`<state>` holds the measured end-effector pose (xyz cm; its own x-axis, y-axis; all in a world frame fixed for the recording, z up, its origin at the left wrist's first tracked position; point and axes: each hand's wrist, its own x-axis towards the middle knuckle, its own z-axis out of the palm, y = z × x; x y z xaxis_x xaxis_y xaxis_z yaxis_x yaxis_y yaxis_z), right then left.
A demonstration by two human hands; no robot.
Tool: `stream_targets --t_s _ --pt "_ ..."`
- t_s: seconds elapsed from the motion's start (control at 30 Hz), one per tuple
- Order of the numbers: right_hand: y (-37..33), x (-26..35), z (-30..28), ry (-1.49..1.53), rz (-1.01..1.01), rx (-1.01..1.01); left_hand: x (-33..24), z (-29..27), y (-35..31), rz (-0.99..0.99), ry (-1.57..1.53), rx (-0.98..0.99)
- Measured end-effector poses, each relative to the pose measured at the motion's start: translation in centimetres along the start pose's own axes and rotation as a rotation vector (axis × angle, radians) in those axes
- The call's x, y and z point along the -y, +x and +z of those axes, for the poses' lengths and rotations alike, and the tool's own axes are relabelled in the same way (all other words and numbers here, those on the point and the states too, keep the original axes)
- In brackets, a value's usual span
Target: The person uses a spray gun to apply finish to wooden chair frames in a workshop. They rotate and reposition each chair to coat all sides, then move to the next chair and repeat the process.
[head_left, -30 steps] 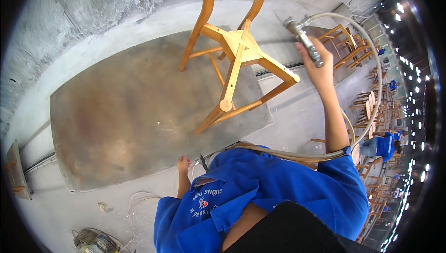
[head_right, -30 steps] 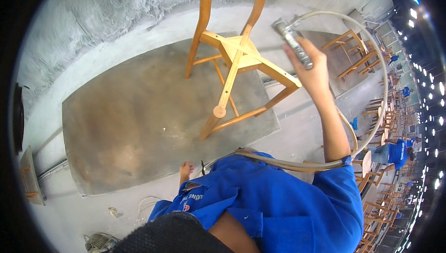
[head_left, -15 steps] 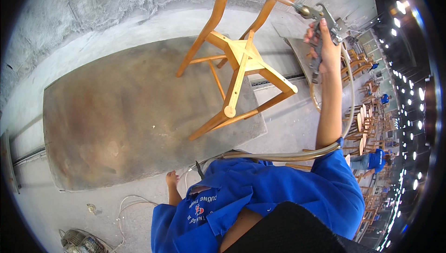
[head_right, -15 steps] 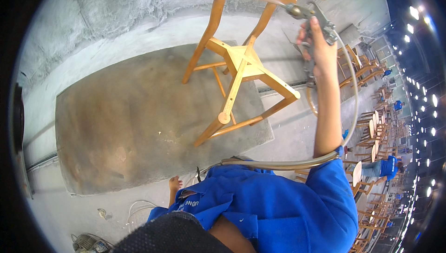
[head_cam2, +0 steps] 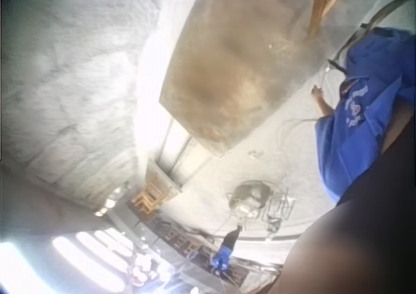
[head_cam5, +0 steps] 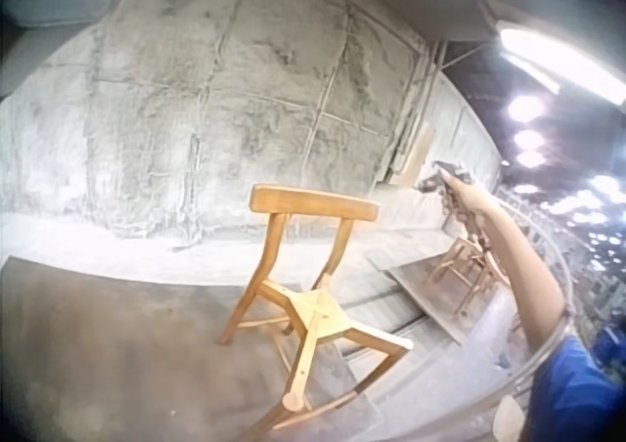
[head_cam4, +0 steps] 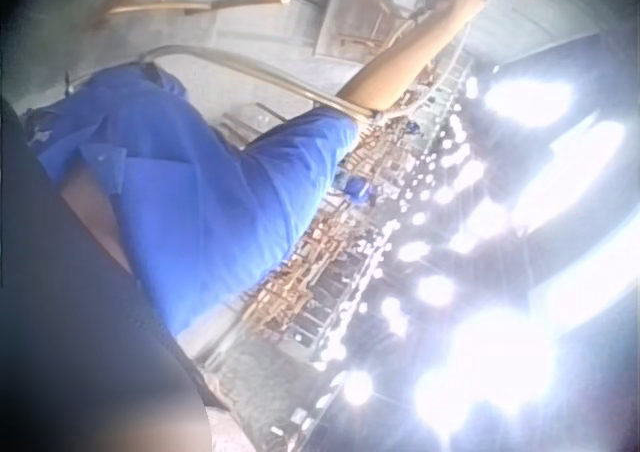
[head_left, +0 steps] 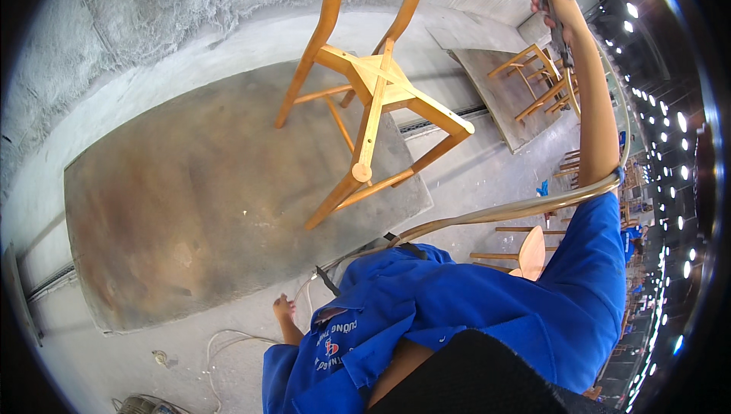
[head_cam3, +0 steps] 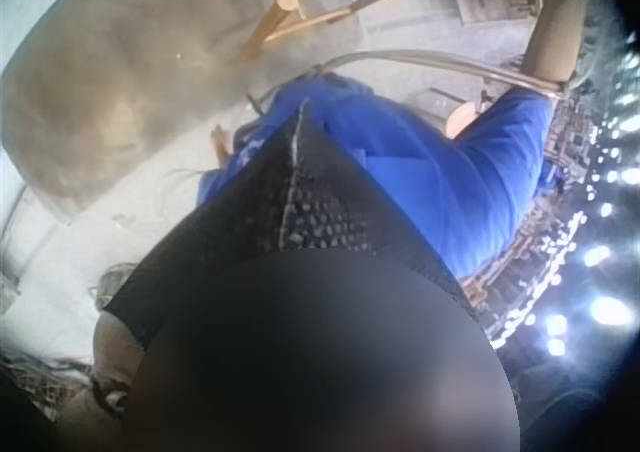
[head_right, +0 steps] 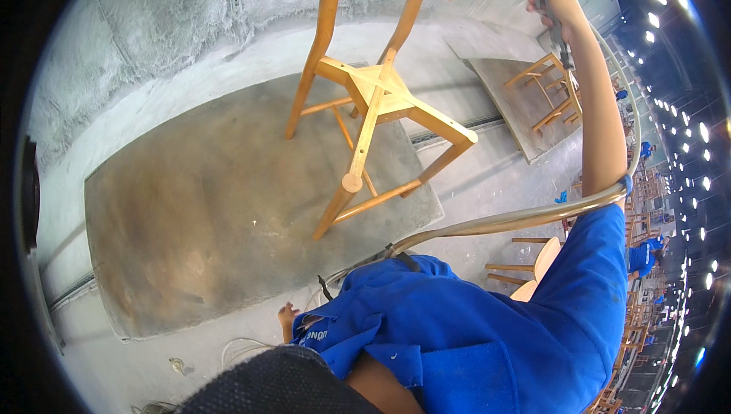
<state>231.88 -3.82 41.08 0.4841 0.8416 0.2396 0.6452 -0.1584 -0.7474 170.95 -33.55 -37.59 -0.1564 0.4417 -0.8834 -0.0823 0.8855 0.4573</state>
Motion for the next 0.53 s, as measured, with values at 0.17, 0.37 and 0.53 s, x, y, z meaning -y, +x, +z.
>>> stream_targets --t_s 0.17,0.37,0.53 --pt "-2.1 6.8 4.9 0.16 -0.133 0.139 -4.1 4.0 0.0 0.143 -0.053 -0.009" --pt "-8.0 9.7 8.0 0.299 -0.281 0.39 -2.9 7.0 -1.5 0.211 -0.117 -0.019" --pt "-12.1 6.7 10.3 -0.127 -0.832 -0.025 1.3 4.6 -2.7 0.131 -0.065 0.03"
